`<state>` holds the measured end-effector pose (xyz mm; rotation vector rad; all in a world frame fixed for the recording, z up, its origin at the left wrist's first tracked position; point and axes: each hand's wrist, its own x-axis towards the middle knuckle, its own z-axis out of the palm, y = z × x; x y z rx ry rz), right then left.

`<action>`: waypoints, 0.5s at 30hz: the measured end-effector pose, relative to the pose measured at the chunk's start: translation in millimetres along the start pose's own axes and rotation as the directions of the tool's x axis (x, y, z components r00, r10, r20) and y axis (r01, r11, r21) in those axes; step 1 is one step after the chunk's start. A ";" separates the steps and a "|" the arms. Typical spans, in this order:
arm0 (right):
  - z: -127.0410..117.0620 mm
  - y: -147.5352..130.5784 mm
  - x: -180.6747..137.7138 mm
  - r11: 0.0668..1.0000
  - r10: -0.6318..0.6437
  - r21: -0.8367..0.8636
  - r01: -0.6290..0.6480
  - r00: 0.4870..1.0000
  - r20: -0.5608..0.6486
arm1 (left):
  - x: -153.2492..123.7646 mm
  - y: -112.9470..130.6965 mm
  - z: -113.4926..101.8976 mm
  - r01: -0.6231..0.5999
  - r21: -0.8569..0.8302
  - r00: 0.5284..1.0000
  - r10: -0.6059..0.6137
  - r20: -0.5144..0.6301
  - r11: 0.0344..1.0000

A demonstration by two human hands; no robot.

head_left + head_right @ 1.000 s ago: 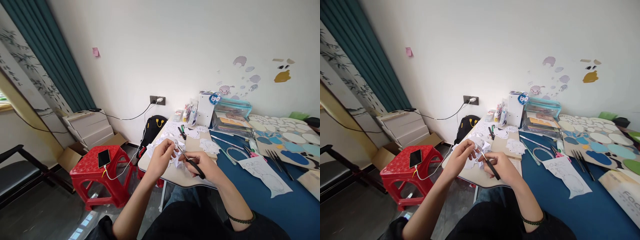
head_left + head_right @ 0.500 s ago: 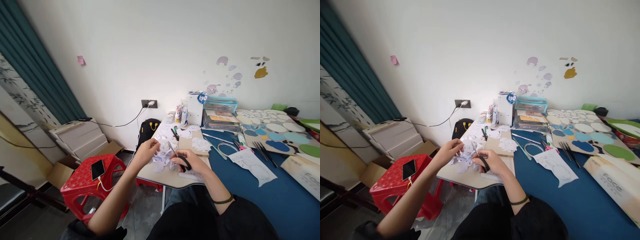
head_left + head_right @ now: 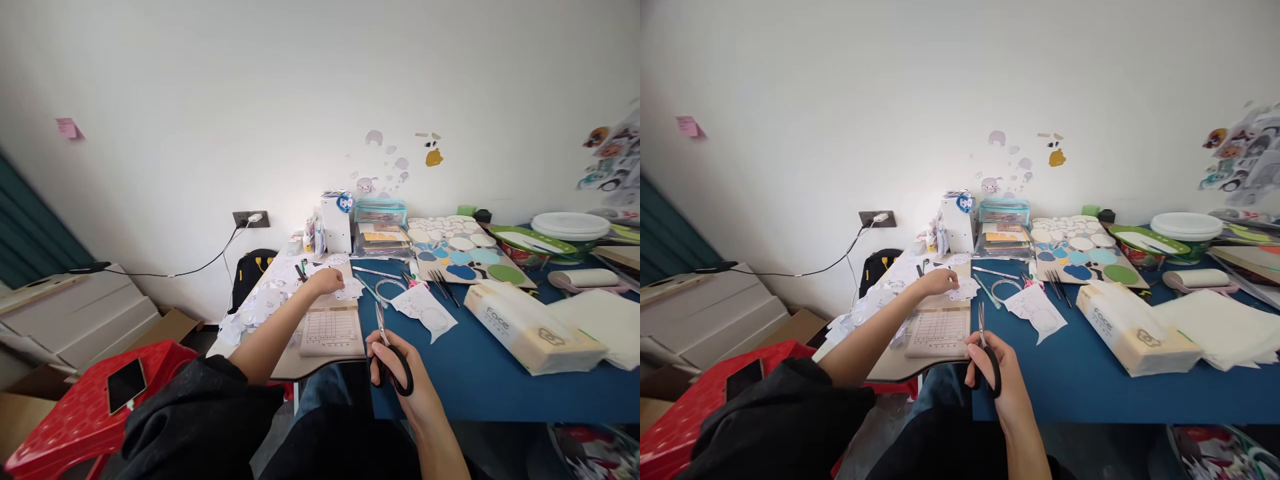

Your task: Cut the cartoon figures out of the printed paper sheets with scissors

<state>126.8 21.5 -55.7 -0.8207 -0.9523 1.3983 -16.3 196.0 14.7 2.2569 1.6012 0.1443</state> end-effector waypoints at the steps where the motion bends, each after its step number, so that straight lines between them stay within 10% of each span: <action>1: -1.0 -0.3 -0.7 1.000 0.000 0.009 0.000 1.000 -0.009 | 6.3 3.2 2.1 0.004 0.017 1.000 -0.004 0.024 1.000; 15: -8.6 -3.6 -7.8 0.996 -0.087 -0.026 0.084 0.987 -0.135 | -3.7 17.3 -1.0 0.054 0.142 0.988 -0.032 -0.150 0.988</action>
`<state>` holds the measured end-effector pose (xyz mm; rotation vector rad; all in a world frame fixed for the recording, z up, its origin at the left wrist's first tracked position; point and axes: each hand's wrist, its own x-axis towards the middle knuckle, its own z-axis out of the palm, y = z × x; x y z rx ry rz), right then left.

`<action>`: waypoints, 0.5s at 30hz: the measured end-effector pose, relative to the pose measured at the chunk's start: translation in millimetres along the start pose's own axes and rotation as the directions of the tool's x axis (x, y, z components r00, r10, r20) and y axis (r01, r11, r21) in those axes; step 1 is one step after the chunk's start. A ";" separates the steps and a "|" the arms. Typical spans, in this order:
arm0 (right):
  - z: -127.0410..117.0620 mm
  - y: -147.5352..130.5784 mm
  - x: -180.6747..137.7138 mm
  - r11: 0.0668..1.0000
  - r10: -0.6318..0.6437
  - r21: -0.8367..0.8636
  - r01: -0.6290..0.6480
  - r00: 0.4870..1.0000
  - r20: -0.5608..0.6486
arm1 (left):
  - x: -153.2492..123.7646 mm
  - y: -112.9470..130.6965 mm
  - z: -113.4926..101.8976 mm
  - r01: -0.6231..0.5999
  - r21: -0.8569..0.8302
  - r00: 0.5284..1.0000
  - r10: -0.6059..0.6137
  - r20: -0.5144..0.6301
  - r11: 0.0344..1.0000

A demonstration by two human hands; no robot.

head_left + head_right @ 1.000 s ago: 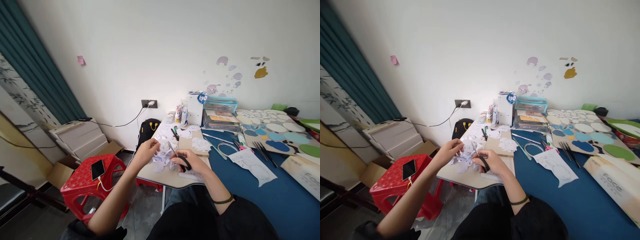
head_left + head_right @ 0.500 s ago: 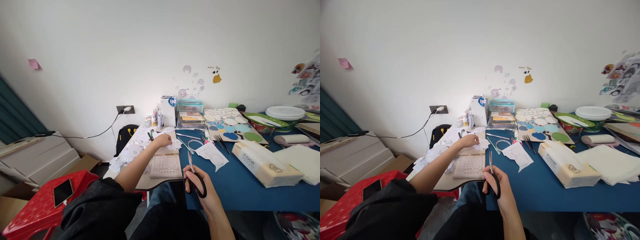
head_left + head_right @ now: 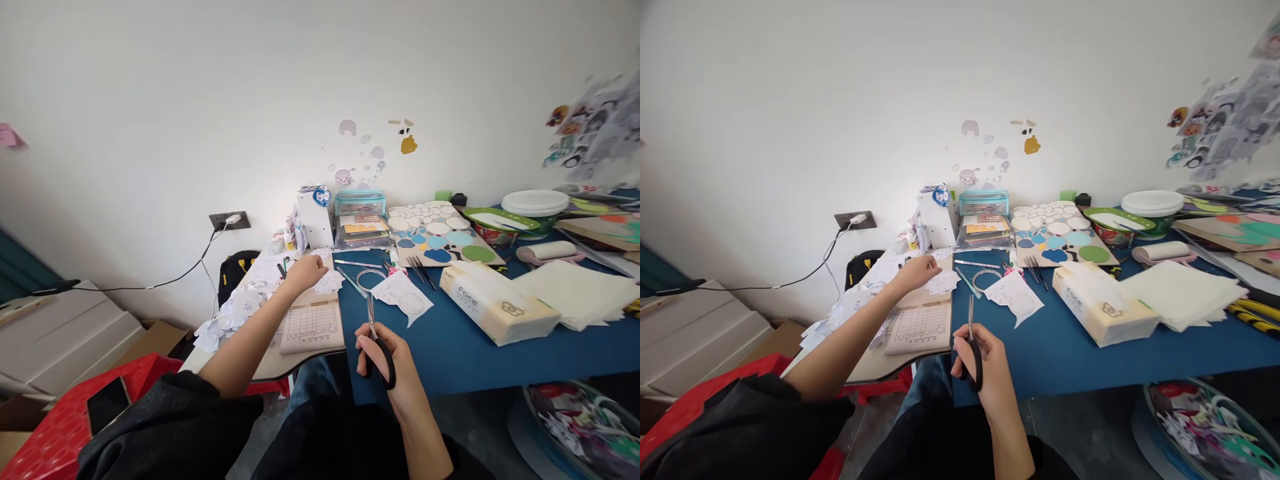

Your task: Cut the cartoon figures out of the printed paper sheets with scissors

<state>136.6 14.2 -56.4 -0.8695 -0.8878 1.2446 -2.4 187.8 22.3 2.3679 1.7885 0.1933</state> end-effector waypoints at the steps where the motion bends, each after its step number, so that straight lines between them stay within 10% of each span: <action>1: 0.4 0.4 1.1 0.999 -0.017 0.026 0.018 0.999 -0.041 | -4.0 7.0 2.3 -0.031 -0.015 0.999 0.030 -0.026 0.999; 9: -3.6 2.1 4.6 0.994 -0.067 0.066 0.082 0.975 -0.211 | -3.6 83.7 58.5 -0.283 -0.197 0.959 0.283 -0.028 0.939; 15: -21.8 -0.8 2.1 0.991 -0.083 0.082 0.109 0.959 -0.271 | 15.2 96.3 71.6 -0.266 -0.399 0.961 0.273 -0.039 0.878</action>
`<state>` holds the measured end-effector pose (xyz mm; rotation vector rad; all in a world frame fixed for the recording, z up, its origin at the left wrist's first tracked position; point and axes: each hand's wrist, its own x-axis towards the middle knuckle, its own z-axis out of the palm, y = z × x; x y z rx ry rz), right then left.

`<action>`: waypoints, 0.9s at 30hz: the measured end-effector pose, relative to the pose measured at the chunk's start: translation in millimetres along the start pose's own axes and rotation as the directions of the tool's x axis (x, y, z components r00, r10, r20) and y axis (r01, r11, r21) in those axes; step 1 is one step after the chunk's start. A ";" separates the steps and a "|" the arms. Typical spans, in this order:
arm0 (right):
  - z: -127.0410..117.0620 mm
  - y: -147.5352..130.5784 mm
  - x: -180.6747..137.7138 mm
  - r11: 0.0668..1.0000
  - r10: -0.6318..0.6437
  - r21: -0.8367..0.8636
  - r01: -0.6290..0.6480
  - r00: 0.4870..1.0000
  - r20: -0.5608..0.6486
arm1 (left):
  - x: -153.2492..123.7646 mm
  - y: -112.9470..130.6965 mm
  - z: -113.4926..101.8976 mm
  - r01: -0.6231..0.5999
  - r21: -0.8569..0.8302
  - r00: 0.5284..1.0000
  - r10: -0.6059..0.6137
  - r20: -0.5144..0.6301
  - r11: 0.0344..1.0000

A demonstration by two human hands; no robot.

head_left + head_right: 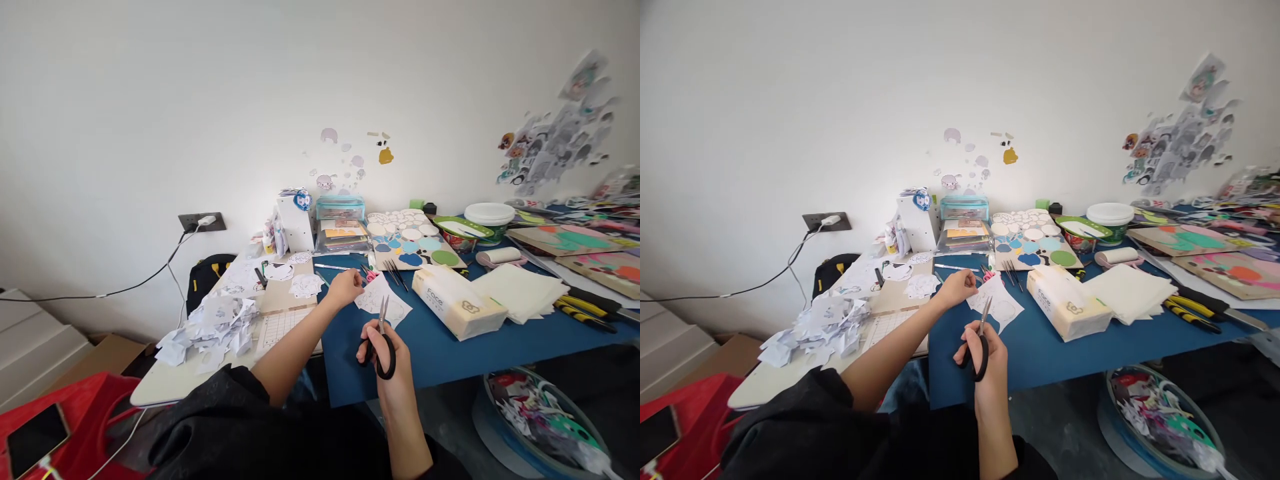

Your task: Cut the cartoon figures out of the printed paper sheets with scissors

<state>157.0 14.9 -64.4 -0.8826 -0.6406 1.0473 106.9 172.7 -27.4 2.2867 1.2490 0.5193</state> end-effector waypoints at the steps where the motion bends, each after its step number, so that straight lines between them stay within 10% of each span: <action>1: -2.1 -0.1 0.5 1.000 -0.003 0.004 0.003 1.000 -0.011 | -1.6 -0.6 -2.2 -0.006 -0.045 1.000 0.006 -0.018 0.999; 15: 11.7 3.5 -7.9 0.991 -0.103 -0.071 0.109 0.991 0.087 | -88.9 3.8 -26.8 -0.283 -0.608 0.895 -0.025 -0.446 0.742; 22: 23.1 -2.5 -27.2 0.945 -0.195 -0.218 0.243 0.956 0.220 | -156.1 5.4 -20.1 -0.242 -0.751 0.921 -0.098 -0.377 0.614; 27: 20.1 -11.9 -40.4 0.846 -0.266 -0.358 0.394 0.895 0.357 | -183.5 5.3 -31.6 -0.215 -0.804 0.850 -0.300 -0.434 0.554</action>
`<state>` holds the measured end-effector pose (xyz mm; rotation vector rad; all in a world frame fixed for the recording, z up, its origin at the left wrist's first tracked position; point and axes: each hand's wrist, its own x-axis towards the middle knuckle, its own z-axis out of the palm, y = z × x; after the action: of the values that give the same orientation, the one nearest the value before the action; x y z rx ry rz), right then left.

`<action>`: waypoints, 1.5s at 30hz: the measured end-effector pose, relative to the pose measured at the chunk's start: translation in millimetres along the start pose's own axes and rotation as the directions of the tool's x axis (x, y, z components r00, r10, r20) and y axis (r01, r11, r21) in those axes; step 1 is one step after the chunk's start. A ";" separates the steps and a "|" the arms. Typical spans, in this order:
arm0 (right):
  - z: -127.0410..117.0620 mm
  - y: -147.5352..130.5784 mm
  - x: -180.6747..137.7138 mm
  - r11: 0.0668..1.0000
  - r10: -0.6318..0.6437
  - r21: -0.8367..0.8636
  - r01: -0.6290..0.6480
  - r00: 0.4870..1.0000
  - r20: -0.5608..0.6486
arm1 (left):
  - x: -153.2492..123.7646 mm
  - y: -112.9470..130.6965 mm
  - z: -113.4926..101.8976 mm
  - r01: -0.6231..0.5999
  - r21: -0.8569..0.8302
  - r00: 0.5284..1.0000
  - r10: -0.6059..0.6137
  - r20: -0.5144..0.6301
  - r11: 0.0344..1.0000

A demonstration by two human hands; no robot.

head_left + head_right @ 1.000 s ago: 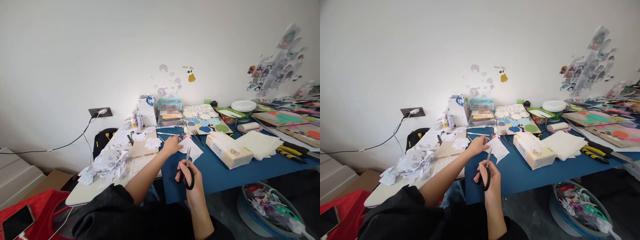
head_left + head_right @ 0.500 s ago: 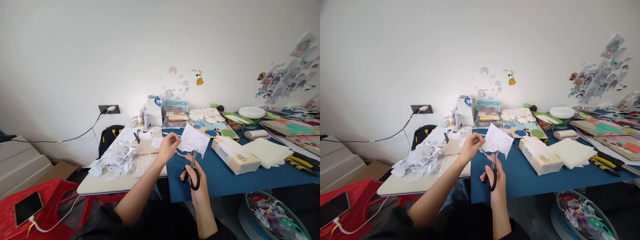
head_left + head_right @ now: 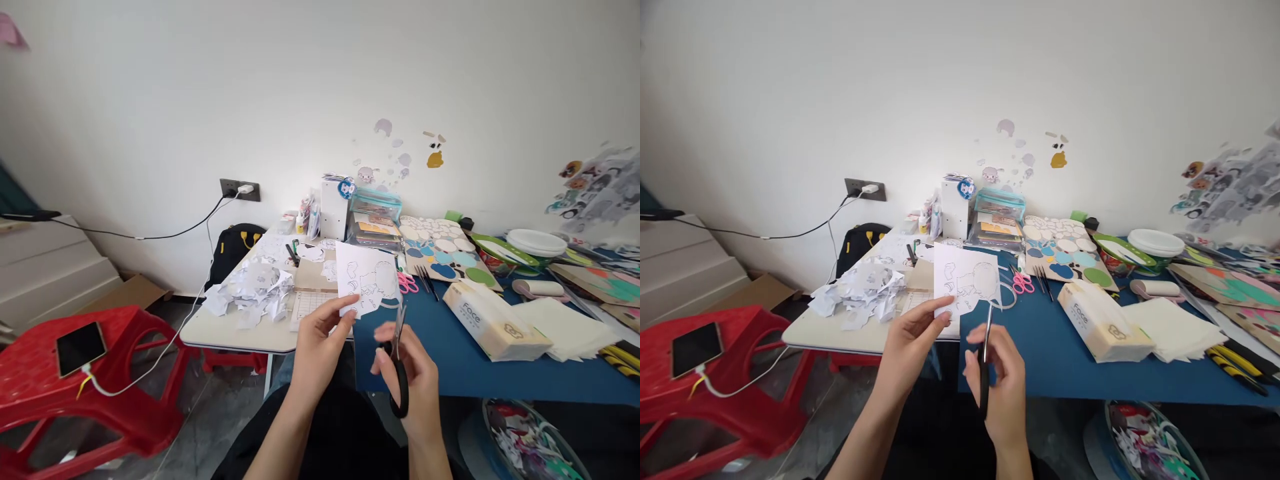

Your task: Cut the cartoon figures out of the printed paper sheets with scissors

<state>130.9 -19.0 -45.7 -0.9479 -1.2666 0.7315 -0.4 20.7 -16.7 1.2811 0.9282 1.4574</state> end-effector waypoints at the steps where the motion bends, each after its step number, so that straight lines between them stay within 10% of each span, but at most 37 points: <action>1: -3.1 -1.4 -1.6 0.999 0.011 -0.036 -0.009 0.997 0.080 | -2.3 3.6 -2.8 0.006 -0.012 1.000 -0.007 -0.026 1.000; 7: -10.9 -10.0 -2.5 0.989 0.146 -0.087 -0.120 0.886 0.440 | -13.8 14.7 -9.6 0.030 -0.054 0.998 -0.032 -0.045 0.998; 45: -1.6 -22.4 -1.7 0.979 0.139 -0.193 -0.067 0.911 0.388 | -33.1 24.8 -1.6 -0.056 0.131 0.998 0.056 0.002 0.990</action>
<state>131.1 -30.8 -26.5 -1.0479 -1.6718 0.9431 -6.2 -17.5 -2.1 1.4120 1.0110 1.4609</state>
